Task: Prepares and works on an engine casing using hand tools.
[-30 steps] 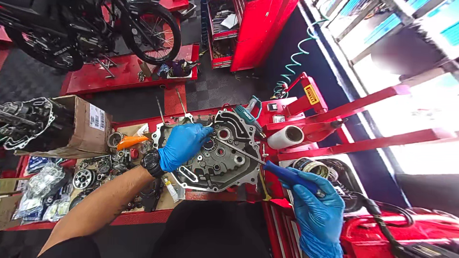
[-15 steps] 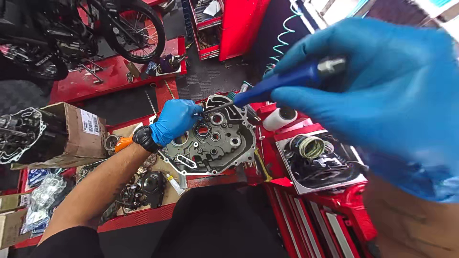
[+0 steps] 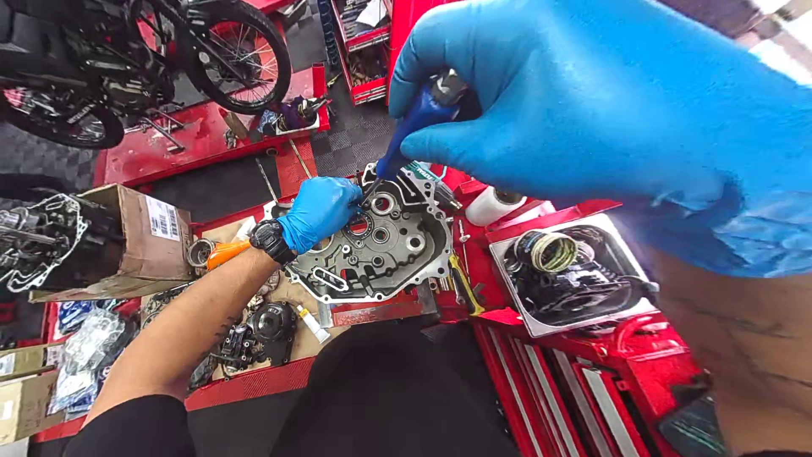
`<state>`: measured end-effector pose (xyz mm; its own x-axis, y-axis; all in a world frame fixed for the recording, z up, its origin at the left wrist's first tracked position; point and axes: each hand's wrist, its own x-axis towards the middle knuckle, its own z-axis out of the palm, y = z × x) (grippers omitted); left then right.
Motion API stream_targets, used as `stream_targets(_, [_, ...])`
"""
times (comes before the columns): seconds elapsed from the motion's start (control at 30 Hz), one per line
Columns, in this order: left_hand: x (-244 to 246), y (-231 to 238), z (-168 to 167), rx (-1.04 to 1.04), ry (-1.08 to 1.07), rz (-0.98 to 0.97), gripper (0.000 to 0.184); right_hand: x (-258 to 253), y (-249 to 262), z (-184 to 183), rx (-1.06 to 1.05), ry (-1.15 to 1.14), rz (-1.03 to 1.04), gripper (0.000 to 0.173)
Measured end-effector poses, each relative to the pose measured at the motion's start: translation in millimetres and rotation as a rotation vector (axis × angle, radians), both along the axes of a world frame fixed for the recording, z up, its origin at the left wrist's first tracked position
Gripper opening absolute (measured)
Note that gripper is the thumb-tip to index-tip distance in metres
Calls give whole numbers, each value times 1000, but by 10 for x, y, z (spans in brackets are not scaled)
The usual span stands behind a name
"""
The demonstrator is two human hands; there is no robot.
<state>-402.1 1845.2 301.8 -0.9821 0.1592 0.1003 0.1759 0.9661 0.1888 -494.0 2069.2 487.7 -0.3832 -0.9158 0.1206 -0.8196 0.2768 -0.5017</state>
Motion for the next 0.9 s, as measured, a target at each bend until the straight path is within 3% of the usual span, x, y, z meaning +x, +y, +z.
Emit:
stream_targets(0.2, [14,-35,-21,16,21,-4,12,-58,-247,20,55,63,59,15])
stream_targets(0.37, [64,-131,61,302,-22,39,21,-517,-641,-47,118,-242,209,24])
stream_targets(0.5, [19,-135,435,666,146,92,34,-724,-888,-202,75,-102,100,25])
stream_targets(0.6, [-35,-96,617,722,220,79,26,-738,-955,-149,85,-52,127,29])
stream_targets(0.7, [-16,-146,628,765,185,52,22,-755,-832,71,158,37,201,12])
stream_targets(0.77, [38,-192,627,842,170,27,20,-761,-797,149,140,93,218,10])
stream_targets(0.9, [97,-161,679,962,201,-16,24,-308,-876,321,71,162,170,9])
